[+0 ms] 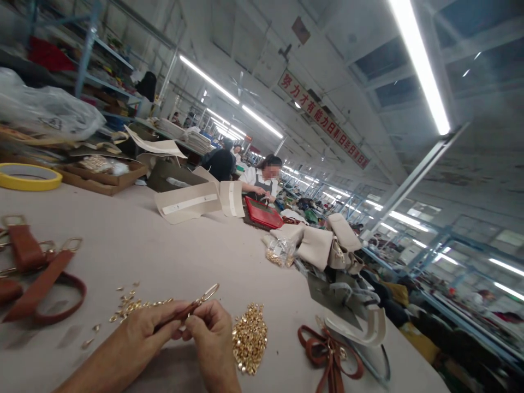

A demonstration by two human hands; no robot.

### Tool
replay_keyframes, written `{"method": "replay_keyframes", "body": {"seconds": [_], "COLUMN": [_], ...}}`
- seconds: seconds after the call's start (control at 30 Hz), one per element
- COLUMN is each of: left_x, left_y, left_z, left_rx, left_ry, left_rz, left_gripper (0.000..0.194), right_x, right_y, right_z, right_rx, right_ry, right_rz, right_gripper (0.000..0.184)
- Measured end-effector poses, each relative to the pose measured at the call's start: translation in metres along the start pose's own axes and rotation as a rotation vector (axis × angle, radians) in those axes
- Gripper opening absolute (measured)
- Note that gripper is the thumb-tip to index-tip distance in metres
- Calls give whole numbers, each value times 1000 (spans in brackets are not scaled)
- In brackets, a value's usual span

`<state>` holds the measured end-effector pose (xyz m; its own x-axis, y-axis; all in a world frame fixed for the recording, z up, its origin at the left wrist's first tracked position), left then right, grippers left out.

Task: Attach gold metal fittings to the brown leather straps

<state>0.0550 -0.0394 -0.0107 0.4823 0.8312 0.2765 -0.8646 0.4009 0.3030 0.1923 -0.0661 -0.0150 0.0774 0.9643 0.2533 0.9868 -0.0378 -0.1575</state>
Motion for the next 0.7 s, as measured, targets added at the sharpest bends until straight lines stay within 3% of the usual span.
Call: {"method": "replay_keyframes", "body": {"seconds": [0.23,0.47,0.7], "left_x": [-1,-4,-4], "left_y": [4,7,8], "left_z": [5,-4,3], "left_rx": [48,9,-1], "left_ry": [-11,30,62], "left_rz": [43,84,156], "left_gripper": [34,35,33], "right_x": [-3,-5,-4], "right_y": [-3,-6,-6], "right_z": [0,-4,-2], "right_rx": [32,111,117], "right_ry": [28,-3,-14], "right_rz": [24,3,-5], "right_gripper": [9,20,27]}}
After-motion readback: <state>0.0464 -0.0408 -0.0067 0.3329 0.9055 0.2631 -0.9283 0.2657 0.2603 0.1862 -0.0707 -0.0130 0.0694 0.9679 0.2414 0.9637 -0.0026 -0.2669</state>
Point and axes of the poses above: each hand's wrist, its own x-axis towards the middle knuckle, its own y-axis out of the back of the hand, z = x × y, the point moved 4 cm from there along x, towards the middle knuckle, and after that the axes turned 4 degrees about -x, right-handed, at the moved point
